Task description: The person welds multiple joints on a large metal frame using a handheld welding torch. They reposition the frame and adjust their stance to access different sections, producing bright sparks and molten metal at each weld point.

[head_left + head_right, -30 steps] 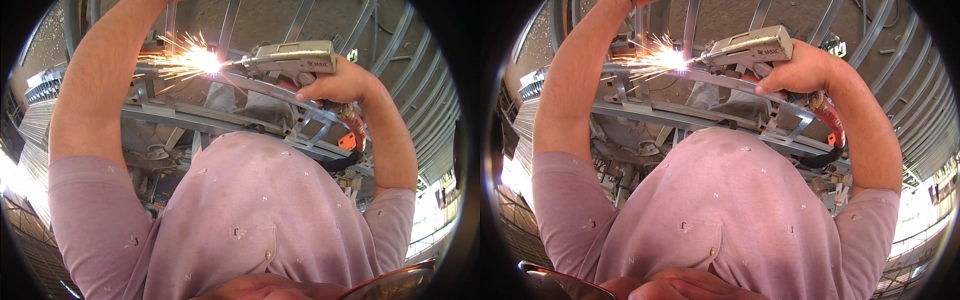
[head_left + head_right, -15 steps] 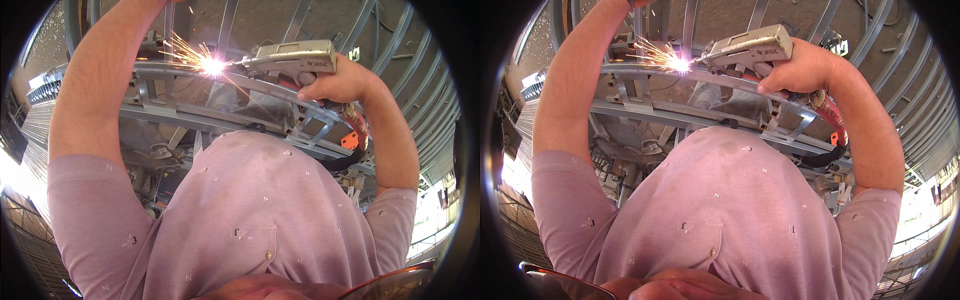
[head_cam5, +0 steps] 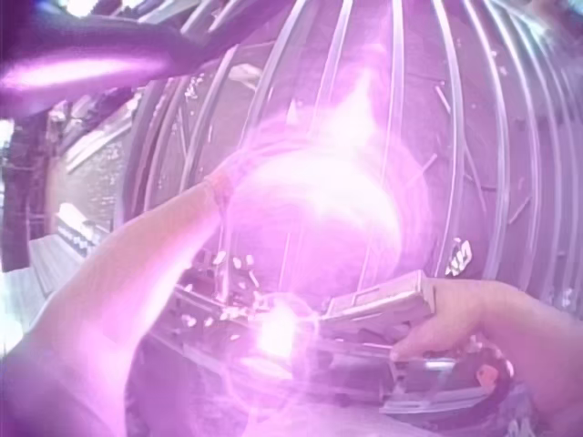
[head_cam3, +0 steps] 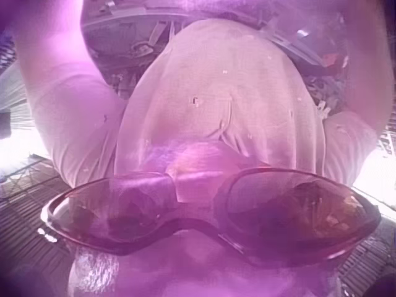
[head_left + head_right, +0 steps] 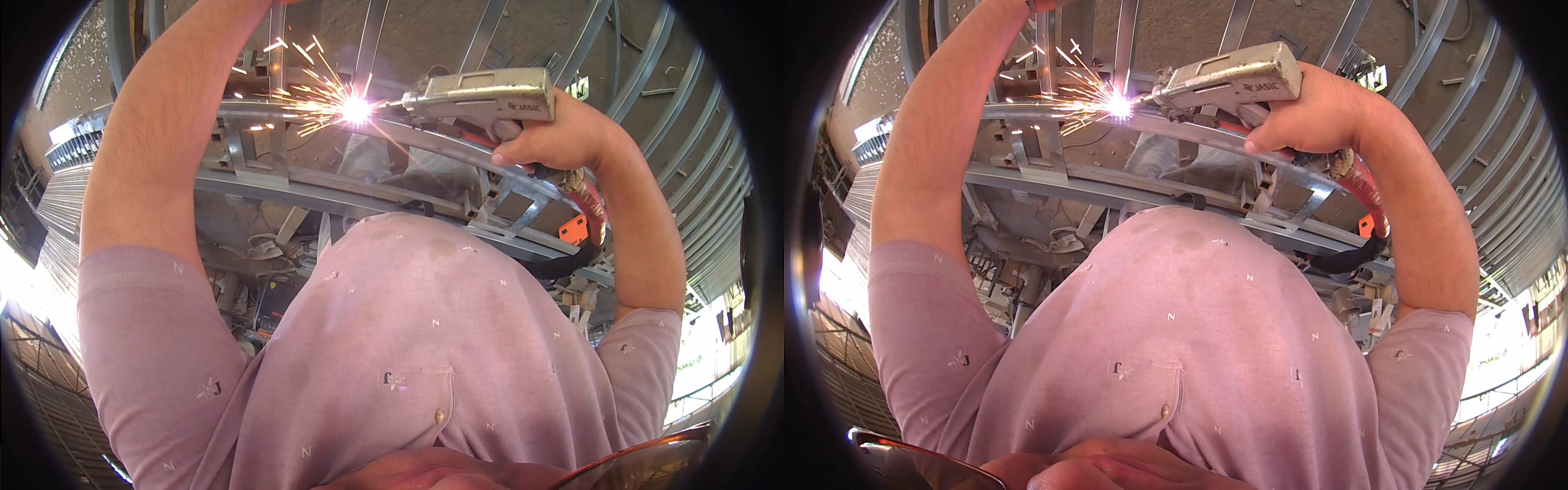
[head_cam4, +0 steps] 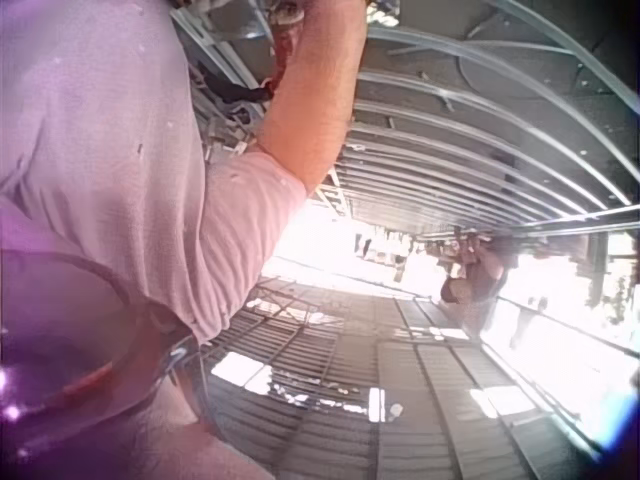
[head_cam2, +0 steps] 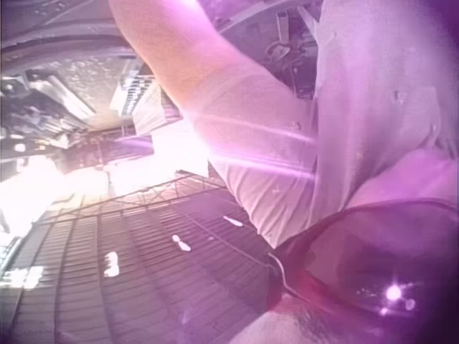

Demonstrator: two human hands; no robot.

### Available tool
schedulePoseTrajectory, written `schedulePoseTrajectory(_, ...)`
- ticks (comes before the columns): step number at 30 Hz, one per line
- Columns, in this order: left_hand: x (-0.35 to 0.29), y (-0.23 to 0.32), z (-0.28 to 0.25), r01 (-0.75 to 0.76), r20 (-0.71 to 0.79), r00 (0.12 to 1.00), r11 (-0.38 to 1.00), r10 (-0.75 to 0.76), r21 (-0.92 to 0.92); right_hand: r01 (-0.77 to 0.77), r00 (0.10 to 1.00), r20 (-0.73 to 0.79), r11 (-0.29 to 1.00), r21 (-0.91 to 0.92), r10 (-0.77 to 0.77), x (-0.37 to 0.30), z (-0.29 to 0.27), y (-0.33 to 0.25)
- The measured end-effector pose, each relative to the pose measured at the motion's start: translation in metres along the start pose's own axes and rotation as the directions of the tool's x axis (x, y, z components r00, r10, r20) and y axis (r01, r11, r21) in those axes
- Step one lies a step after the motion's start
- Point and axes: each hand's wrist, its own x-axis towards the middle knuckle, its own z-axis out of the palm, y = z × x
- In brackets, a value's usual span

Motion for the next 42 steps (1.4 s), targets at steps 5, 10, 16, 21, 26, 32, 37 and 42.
schedulePoseTrajectory(5, 0.000, 0.000, -0.002, 0.004, 0.001, 1.000, 1.000, -0.004, -0.004, -0.058, 0.998, 0.025, 0.998, 0.037, 0.057, -0.003, -0.002, -0.004)
schedulePoseTrajectory(10, -0.001, 0.002, -0.004, -0.002, -0.003, 1.000, 1.000, 0.002, -0.006, -0.043, 0.999, 0.007, 0.998, 0.037, 0.043, -0.003, -0.002, 0.003)
schedulePoseTrajectory(16, -0.002, 0.001, -0.003, -0.015, -0.016, 1.000, 1.000, 0.015, -0.002, -0.095, 0.995, -0.017, 0.995, 0.038, 0.095, -0.007, -0.002, 0.000)
schedulePoseTrajectory(21, -0.003, -0.002, 0.000, -0.034, -0.051, 0.998, 0.999, 0.034, 0.009, -0.061, 0.988, -0.139, 0.996, 0.068, 0.070, -0.024, -0.003, 0.006)
schedulePoseTrajectory(26, -0.008, -0.003, 0.002, -0.047, -0.057, 0.997, 0.998, 0.049, 0.039, -0.012, 0.976, -0.215, 0.991, 0.133, 0.041, -0.044, 0.008, -0.028)
schedulePoseTrajectory(32, -0.028, -0.010, 0.007, 0.003, -0.115, 0.993, 1.000, 0.000, 0.023, -0.031, 0.975, -0.221, 0.999, 0.012, 0.033, -0.029, 0.041, -0.077)
schedulePoseTrajectory(37, -0.080, -0.034, -0.016, 0.021, 0.035, 0.999, 0.996, -0.025, 0.090, -0.053, 0.984, -0.169, 0.998, -0.017, 0.049, 0.006, 0.058, -0.095)
schedulePoseTrajectory(42, -0.101, -0.049, -0.018, -0.036, 0.027, 0.999, 0.999, 0.035, 0.027, -0.151, 0.985, -0.085, 0.987, -0.047, 0.147, 0.037, 0.060, -0.109)
